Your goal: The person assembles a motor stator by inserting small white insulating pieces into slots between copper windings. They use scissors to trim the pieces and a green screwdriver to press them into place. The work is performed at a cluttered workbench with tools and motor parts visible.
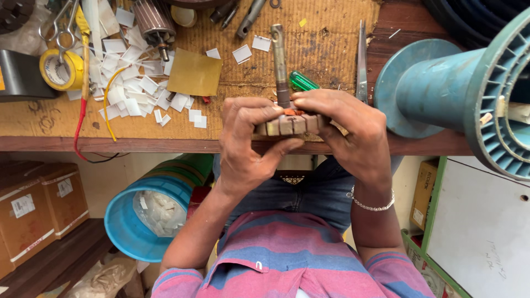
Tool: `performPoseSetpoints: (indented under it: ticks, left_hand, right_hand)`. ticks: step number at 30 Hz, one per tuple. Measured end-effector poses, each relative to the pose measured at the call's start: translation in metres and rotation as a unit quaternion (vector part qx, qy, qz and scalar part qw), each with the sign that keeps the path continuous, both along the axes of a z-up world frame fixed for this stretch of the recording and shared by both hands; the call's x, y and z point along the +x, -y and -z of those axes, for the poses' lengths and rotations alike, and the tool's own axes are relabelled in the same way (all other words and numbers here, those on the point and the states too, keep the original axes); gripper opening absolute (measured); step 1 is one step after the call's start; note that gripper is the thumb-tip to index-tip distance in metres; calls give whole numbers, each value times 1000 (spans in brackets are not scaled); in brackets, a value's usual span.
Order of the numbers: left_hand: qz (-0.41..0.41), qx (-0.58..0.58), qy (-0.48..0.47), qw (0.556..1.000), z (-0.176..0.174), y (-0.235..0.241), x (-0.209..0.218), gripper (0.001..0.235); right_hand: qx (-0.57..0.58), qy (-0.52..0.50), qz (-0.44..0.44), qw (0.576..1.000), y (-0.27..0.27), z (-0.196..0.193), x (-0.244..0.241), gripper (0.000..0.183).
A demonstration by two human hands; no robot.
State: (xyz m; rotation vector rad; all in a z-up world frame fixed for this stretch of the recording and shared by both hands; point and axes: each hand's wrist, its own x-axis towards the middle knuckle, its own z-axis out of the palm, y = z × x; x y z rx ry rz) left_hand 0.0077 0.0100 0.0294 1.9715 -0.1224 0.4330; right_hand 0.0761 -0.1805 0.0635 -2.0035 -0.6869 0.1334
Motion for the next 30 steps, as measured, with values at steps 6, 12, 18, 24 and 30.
performPoseSetpoints:
  ticks: [6, 12, 18, 24, 30]
  left_hand:
    - [-21, -46, -32, 998, -7, 6, -3, 42]
    - [-22, -14, 8, 1000, 0, 9, -6, 41]
    - [-37, 9, 35, 999, 0, 13, -2, 42]
    - [21, 98, 0, 995, -11, -1, -2, 52]
    - [-24, 142, 47, 988, 6, 34, -16, 52]
  right_hand:
    - [25, -23, -17, 999, -2, -6, 3, 42]
    - [38, -51, -3, 998, -1, -8, -4, 39]
    - [39, -31, 14, 999, -2, -7, -7, 38]
    - [88, 152, 177, 968, 0, 30, -14, 38]
    - [307, -189, 221, 906, 25, 70, -64, 33]
